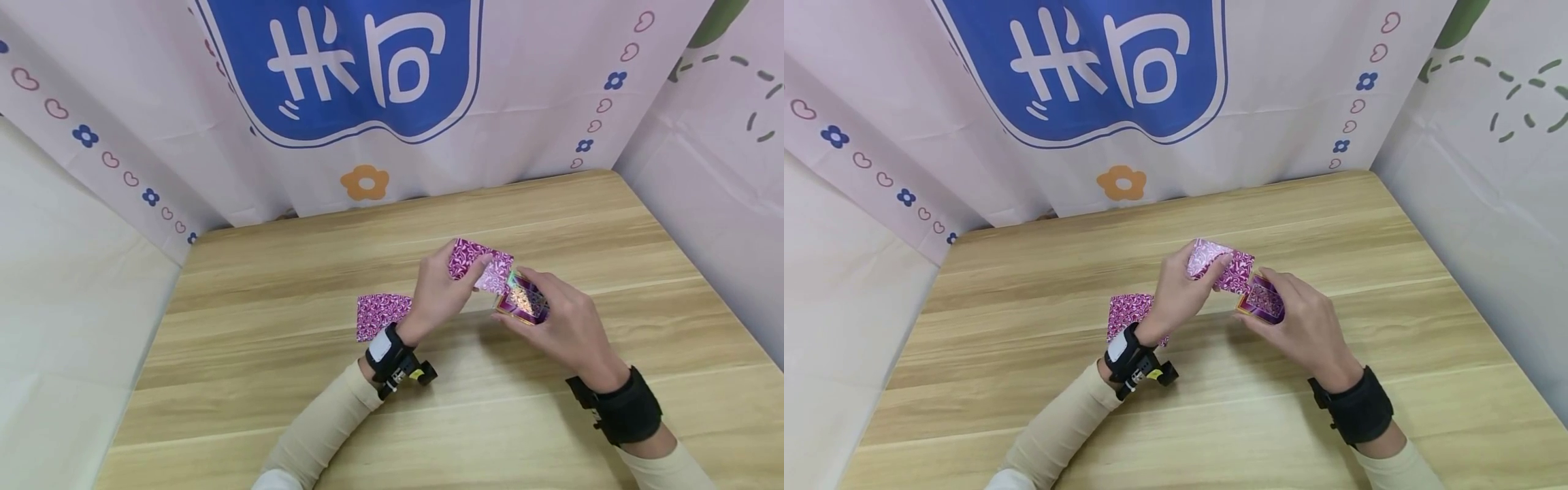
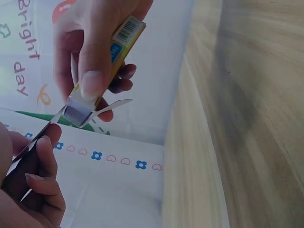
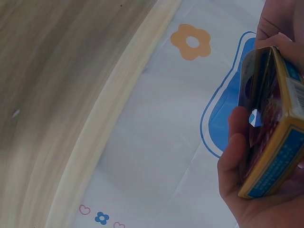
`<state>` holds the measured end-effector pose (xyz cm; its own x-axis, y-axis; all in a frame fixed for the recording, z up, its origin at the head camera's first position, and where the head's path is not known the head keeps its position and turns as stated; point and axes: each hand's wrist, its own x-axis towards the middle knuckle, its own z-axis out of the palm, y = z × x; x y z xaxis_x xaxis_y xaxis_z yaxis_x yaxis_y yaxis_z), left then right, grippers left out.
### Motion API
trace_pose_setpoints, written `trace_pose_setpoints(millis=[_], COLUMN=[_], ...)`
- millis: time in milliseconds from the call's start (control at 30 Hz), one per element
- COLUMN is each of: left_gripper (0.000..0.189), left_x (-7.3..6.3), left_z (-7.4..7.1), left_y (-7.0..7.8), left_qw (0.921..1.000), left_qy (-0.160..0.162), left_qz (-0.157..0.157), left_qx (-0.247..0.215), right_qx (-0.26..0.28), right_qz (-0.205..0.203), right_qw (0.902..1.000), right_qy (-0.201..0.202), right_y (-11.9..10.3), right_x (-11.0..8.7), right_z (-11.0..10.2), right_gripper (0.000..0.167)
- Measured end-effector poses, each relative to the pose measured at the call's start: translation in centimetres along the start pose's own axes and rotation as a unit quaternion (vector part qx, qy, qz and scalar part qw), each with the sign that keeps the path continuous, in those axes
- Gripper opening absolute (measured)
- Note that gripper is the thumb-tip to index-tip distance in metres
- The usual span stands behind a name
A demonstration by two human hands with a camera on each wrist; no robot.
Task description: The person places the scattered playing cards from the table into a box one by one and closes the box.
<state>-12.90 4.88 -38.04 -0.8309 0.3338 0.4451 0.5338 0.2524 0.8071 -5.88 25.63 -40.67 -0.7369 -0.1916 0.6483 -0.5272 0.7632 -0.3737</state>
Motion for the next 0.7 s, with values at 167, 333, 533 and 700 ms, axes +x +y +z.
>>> trace_pose_setpoints(millis=[167,333,533,700], left_gripper=[0.028,0.022,0.024,0.036], left_x=[-0.3,-0.6,-0.7,-1.2], left_z=[0.3,0.3,0.4,1.3], left_y=[-0.1,-0.1,-0.1,0.2], left_qw=[0.9999,0.9991,0.9906,0.9753], left_qy=[-0.008,-0.040,-0.123,-0.203], left_qz=[-0.001,-0.013,-0.060,-0.080], left_qx=[0.011,-0.001,-0.012,0.034], right_qx=[0.001,-0.002,0.001,0.012], right_qz=[0.002,0.010,-0.018,-0.038], right_qw=[1.0000,0.9998,0.9997,0.9992], right_qy=[0.004,0.019,0.017,0.008], right_y=[0.0,0.1,0.1,0.1], right_x=[0.0,-0.1,-0.1,-0.1], right_z=[0.0,0.0,0.0,0.0], right_gripper=[0.092,0.092,0.087,0.074])
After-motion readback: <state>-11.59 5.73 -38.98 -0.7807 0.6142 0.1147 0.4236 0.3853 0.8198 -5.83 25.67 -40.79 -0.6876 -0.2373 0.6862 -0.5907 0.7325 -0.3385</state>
